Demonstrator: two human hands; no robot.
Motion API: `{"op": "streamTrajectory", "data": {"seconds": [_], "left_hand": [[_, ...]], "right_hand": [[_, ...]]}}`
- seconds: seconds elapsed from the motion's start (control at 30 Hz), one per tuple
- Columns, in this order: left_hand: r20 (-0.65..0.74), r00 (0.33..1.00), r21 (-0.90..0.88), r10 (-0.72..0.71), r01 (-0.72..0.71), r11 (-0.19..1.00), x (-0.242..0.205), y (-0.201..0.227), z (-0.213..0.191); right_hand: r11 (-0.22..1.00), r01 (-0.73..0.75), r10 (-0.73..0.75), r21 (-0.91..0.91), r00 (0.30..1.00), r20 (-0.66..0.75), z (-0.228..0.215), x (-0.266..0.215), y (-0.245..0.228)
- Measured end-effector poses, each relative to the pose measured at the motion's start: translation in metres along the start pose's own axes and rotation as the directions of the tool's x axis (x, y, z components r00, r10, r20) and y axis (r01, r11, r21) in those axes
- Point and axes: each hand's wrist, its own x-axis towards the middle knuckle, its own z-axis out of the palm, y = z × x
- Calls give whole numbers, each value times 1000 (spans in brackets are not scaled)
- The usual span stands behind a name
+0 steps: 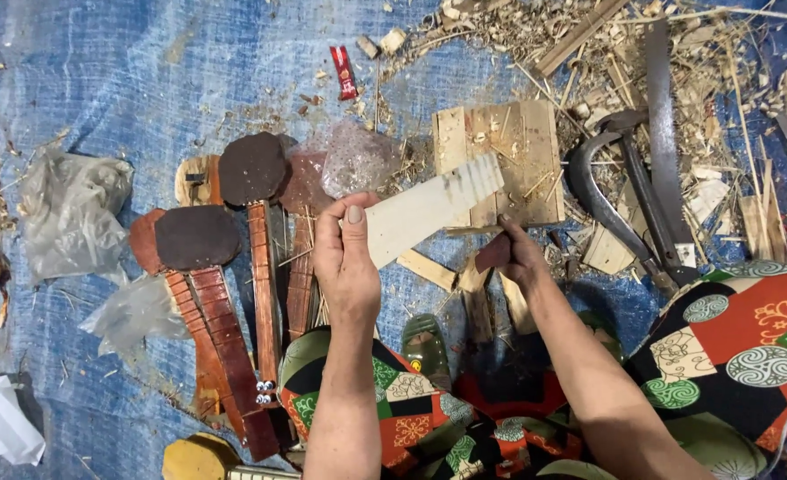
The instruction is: A person is seen sitting on the floor, sanding and scraping the neck of a stringed instrument, and fitting small wooden components onto it.
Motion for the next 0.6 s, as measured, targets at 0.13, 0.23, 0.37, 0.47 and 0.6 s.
{"op": "streamTrajectory", "data": {"seconds": [0.13, 0.23, 0.37, 0.47, 0.6], "left_hand": [[12, 1000, 11, -2, 2, 1000, 0, 2, 0], [16, 1000, 30, -3, 3, 1000, -1, 0, -3], [17, 1000, 38, -10, 10, 999, -1, 0, -4], [5, 1000, 24, -18, 18, 1000, -1, -3, -7], [10, 999, 19, -33, 33, 999, 1, -8, -9]], "right_hand": [[995, -21, 14, -100, 997, -77, -5, 15, 13], [993, -60, 53, -103, 996, -68, 22, -3, 15], [989, -117, 118, 93, 993, -2, 23, 12, 31], [974, -138, 127, 180, 989, 68, 30, 0, 33], [988, -154, 155, -22, 980, 128, 52, -74, 6]]}}
